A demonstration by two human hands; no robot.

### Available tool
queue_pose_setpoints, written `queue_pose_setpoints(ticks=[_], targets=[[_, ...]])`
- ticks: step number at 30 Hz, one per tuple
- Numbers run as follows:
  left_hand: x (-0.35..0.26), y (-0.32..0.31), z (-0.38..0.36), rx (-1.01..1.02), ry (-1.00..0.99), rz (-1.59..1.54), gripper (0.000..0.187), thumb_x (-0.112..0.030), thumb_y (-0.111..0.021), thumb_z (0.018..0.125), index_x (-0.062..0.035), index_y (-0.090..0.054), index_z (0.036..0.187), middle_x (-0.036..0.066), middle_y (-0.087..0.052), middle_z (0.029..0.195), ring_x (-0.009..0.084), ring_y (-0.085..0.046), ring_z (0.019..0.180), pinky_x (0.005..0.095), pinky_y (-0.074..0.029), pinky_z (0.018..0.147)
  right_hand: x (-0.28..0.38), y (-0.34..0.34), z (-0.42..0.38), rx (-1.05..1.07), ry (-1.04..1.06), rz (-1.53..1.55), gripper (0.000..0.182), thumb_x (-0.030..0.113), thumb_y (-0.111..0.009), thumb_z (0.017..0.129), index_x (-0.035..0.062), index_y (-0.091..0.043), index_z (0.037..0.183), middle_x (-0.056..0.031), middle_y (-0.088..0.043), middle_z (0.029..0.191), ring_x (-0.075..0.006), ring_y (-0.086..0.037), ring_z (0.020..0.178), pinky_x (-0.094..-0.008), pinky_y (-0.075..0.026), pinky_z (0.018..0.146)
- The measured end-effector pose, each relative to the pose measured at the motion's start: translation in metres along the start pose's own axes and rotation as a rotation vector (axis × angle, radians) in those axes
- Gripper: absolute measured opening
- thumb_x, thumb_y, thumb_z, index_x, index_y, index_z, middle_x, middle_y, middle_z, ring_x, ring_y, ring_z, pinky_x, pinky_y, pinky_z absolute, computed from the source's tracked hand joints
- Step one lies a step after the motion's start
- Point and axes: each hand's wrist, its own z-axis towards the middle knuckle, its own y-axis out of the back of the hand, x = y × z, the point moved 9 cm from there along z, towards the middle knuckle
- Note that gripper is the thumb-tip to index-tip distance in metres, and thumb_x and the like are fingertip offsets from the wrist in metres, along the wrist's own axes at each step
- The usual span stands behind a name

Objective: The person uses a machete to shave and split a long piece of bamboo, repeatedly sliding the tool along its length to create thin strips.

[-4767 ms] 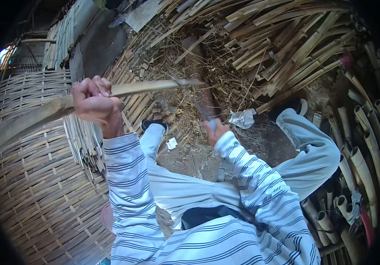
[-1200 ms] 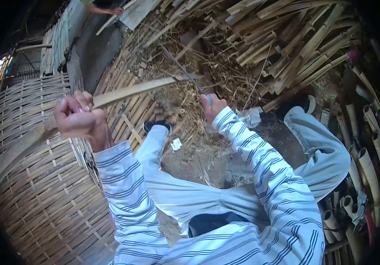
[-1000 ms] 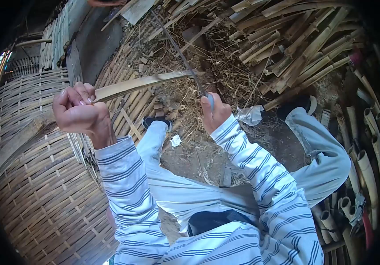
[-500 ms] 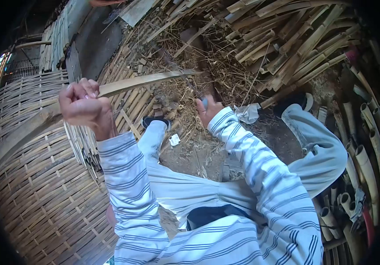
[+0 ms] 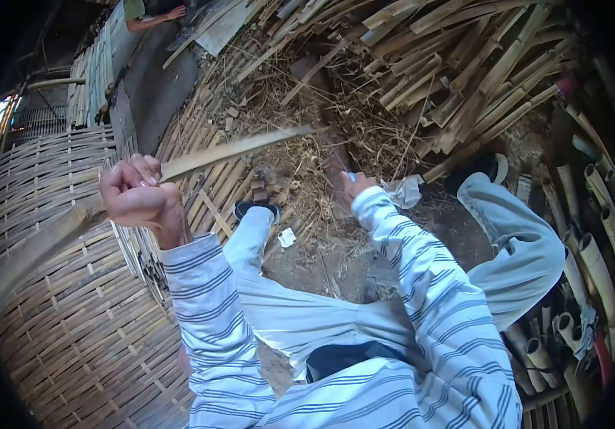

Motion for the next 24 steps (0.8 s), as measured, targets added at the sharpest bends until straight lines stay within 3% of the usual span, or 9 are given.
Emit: queue_pose_setpoints(ticks=[2,6,9,11,13,14,17,22,24], targets=[[0.011,-0.002,0.001,0.033,0.130,-0.115,0.027,-0.008,-0.039,0.080,-0.0128,-0.026,0.057,-0.001,-0.020,0.045,0.0099,-0.023,0.036,0.0259,-0.027,0.039,0.021,0.042,-0.018,-0.010,0.102,0.066,0.046,0.044,-0.040,0.093,0.0015,-0.057,0.098,-0.0283,-0.060,0.073,-0.0458,-0.060,0.071,-0.0489,-0.049,0.064],[0.006,-0.016,-0.002,0.035,0.129,-0.161,0.026,-0.009,-0.039,0.078,-0.0135,-0.026,0.056,0.000,-0.021,0.042,0.0102,-0.023,0.034,0.0245,-0.026,0.037,0.084,0.081,-0.041,-0.166,0.351,0.430,0.037,0.038,-0.042,0.096,0.0029,-0.054,0.093,-0.0195,-0.052,0.056,-0.0379,-0.057,0.053,-0.0393,-0.043,0.048],[0.000,-0.034,-0.005,0.203,0.142,-0.284,0.024,-0.009,-0.040,0.076,-0.0134,-0.027,0.056,-0.001,-0.021,0.042,0.0094,-0.022,0.033,0.0241,-0.025,0.035,0.085,0.049,-0.034,-0.107,0.332,0.418,0.043,0.045,-0.044,0.092,0.0035,-0.054,0.096,-0.0242,-0.056,0.058,-0.0443,-0.060,0.063,-0.0494,-0.048,0.053],[-0.003,-0.039,-0.004,0.222,0.110,-0.271,0.025,-0.009,-0.039,0.074,-0.0145,-0.025,0.055,-0.002,-0.020,0.042,0.0089,-0.020,0.032,0.0236,-0.024,0.034,0.061,-0.006,-0.015,0.079,0.162,0.082,0.046,0.046,-0.041,0.092,0.0038,-0.050,0.108,-0.0301,-0.061,0.080,-0.0487,-0.060,0.078,-0.0561,-0.048,0.066],[-0.004,-0.033,-0.006,0.164,0.080,-0.228,0.026,-0.010,-0.039,0.074,-0.0151,-0.024,0.054,-0.002,-0.021,0.041,0.0090,-0.019,0.031,0.0230,-0.024,0.034,0.071,-0.010,-0.001,0.016,0.378,0.082,0.047,0.046,-0.042,0.091,0.0044,-0.049,0.111,-0.0314,-0.061,0.086,-0.0496,-0.060,0.079,-0.0563,-0.048,0.065],[-0.004,-0.034,-0.009,0.175,0.097,-0.270,0.025,-0.009,-0.038,0.075,-0.0155,-0.024,0.054,-0.002,-0.021,0.041,0.0084,-0.020,0.032,0.0224,-0.026,0.036,0.052,-0.018,0.014,0.046,0.061,0.206,0.045,0.046,-0.044,0.091,0.0054,-0.049,0.110,-0.0320,-0.059,0.086,-0.0471,-0.060,0.078,-0.0564,-0.047,0.067],[-0.003,-0.042,-0.012,0.130,0.136,-0.278,0.024,-0.008,-0.037,0.074,-0.0157,-0.024,0.055,-0.002,-0.020,0.042,0.0080,-0.020,0.033,0.0235,-0.027,0.035,0.102,0.013,-0.011,0.152,0.151,0.289,0.047,0.048,-0.042,0.091,0.0058,-0.051,0.109,-0.0342,-0.057,0.090,-0.0467,-0.059,0.080,-0.0549,-0.046,0.072],[-0.010,-0.032,-0.009,0.023,0.040,-0.127,0.025,-0.008,-0.036,0.076,-0.0156,-0.024,0.055,-0.001,-0.021,0.042,0.0092,-0.020,0.033,0.0242,-0.022,0.035,0.079,-0.019,0.028,-0.140,0.194,0.268,0.044,0.048,-0.045,0.089,0.0056,-0.052,0.097,-0.0293,-0.059,0.067,-0.0484,-0.059,0.069,-0.0550,-0.047,0.061],[-0.003,-0.025,-0.009,0.035,0.109,-0.218,0.025,-0.007,-0.036,0.076,-0.0157,-0.024,0.055,-0.002,-0.021,0.042,0.0092,-0.020,0.034,0.0245,-0.021,0.035,0.096,-0.006,0.012,-0.056,0.301,0.374,0.046,0.049,-0.044,0.090,0.0056,-0.053,0.099,-0.0294,-0.059,0.071,-0.0481,-0.059,0.070,-0.0536,-0.048,0.062]])
